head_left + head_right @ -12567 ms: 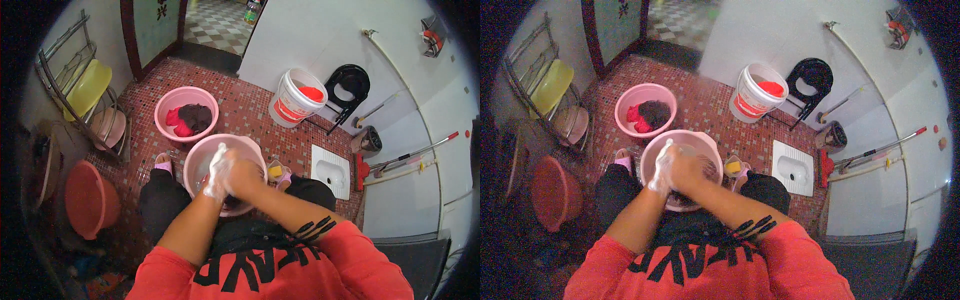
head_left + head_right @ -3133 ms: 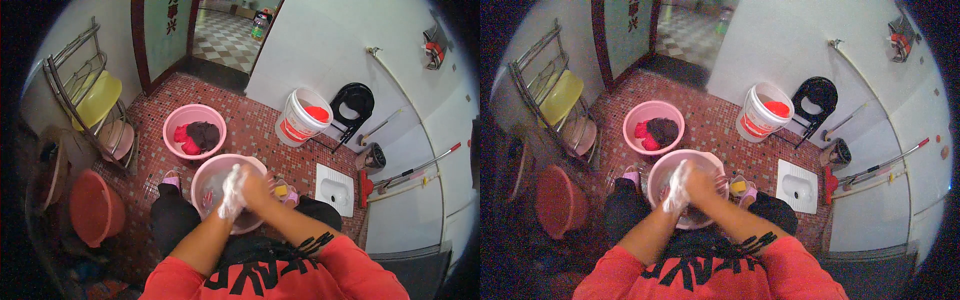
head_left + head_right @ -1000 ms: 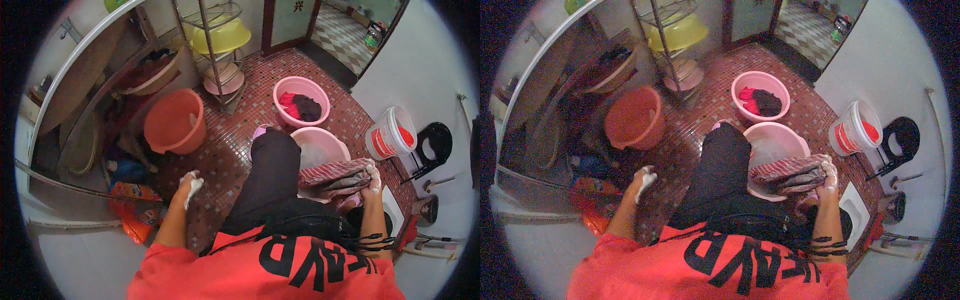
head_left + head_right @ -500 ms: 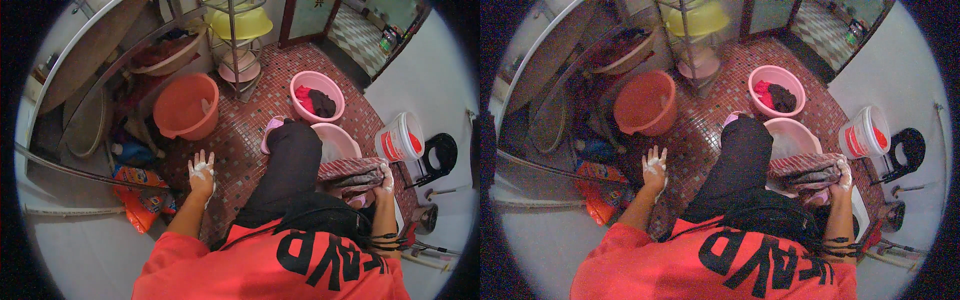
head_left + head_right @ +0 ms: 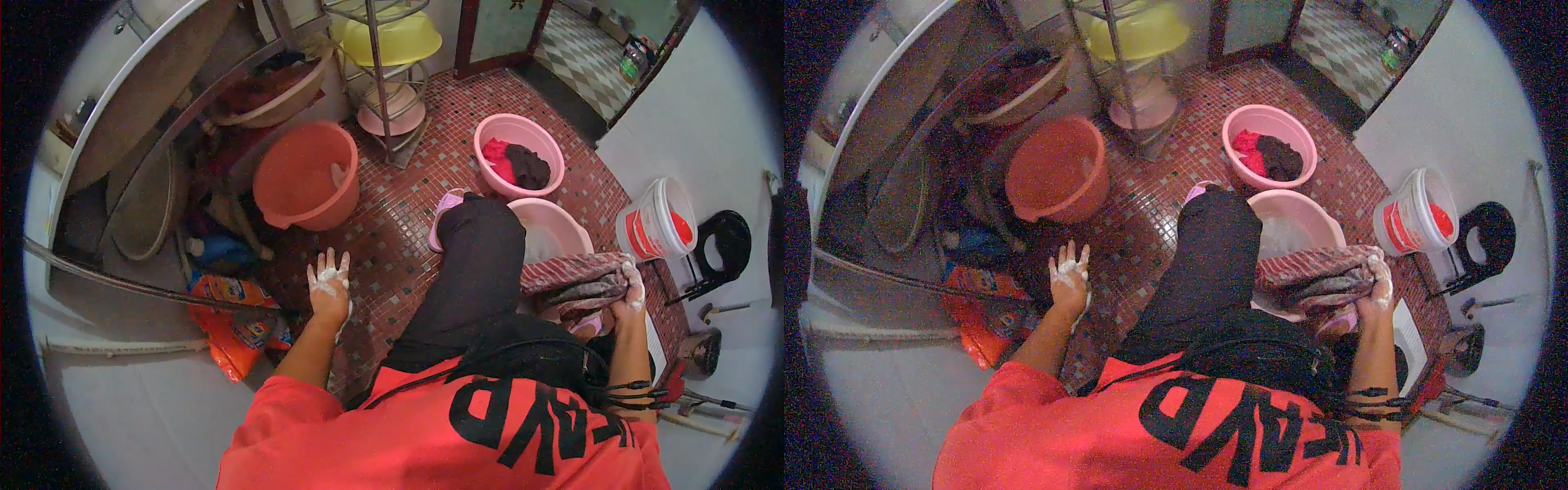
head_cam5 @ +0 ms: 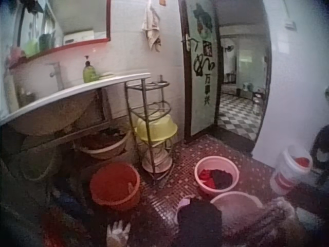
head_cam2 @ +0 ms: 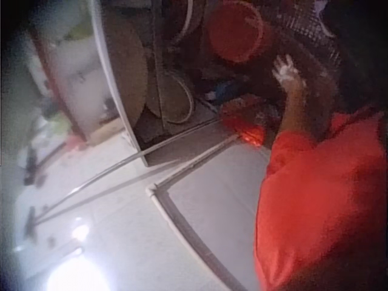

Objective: The person washes a striped garment by hand in a basin of soapy water, scrubbing the fabric with their hands and a small yellow sponge.

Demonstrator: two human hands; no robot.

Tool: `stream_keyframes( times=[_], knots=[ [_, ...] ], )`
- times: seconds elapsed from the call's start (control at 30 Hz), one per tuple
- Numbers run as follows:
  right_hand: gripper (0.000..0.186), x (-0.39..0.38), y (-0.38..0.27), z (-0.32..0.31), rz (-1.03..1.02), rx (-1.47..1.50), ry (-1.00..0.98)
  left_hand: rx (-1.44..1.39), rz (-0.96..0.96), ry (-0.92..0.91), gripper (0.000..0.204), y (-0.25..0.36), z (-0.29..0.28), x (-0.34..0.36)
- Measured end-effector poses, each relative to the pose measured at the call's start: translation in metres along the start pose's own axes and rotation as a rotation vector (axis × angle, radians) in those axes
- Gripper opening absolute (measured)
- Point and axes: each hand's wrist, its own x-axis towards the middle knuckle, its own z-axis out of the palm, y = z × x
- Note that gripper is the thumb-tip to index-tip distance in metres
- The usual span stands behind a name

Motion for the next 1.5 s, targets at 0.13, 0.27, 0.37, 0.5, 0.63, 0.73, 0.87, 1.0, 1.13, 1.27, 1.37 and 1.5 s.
stream_keyframes(
  times=[0.13,0.27,0.37,0.5,0.63,0.73,0.87,1.0,1.13,1.27,1.37,1.5],
  knots=[
    [0.011,-0.006,0.002,0.008,-0.053,-0.012,0.121,0.003,0.002,0.010,0.050,-0.004,0.011,0.000],
    [0.015,-0.013,-0.001,0.032,-0.053,-0.034,0.123,0.003,0.019,0.046,0.046,-0.001,0.007,0.003],
    [0.019,-0.009,-0.002,0.017,-0.051,-0.020,0.051,-0.019,0.017,0.059,0.045,0.000,0.008,0.007],
    [0.023,-0.009,-0.002,0.017,-0.045,0.004,0.004,-0.019,0.023,0.071,0.047,0.000,0.009,0.009],
    [0.025,-0.015,-0.003,0.027,-0.059,-0.024,0.066,0.021,0.031,-0.068,0.049,0.002,0.003,0.009],
    [0.025,-0.013,-0.002,0.028,-0.032,-0.006,0.004,-0.253,-0.271,-0.648,0.054,-0.002,0.010,0.018],
    [0.024,-0.007,0.001,0.018,-0.031,-0.015,0.024,-1.454,-0.610,-0.883,0.044,-0.036,0.051,0.018],
    [0.021,-0.003,0.001,0.005,-0.020,0.015,0.042,-1.939,-0.664,-0.830,0.050,-0.010,0.007,0.025],
    [0.020,-0.004,-0.003,0.009,0.051,0.037,-0.062,-2.291,-0.500,-0.751,0.063,0.000,-0.015,0.029],
    [0.022,-0.013,-0.001,0.033,-0.028,0.025,0.111,-2.549,-0.384,-0.682,0.069,0.006,-0.035,0.038],
    [0.022,-0.014,-0.002,0.027,-0.022,0.021,0.094,-2.560,-0.369,-0.680,0.067,0.007,-0.046,0.042],
    [0.027,-0.016,-0.010,0.019,0.025,-0.044,-0.004,-2.473,-0.367,-0.633,0.060,0.011,-0.063,0.059]
  ],
)
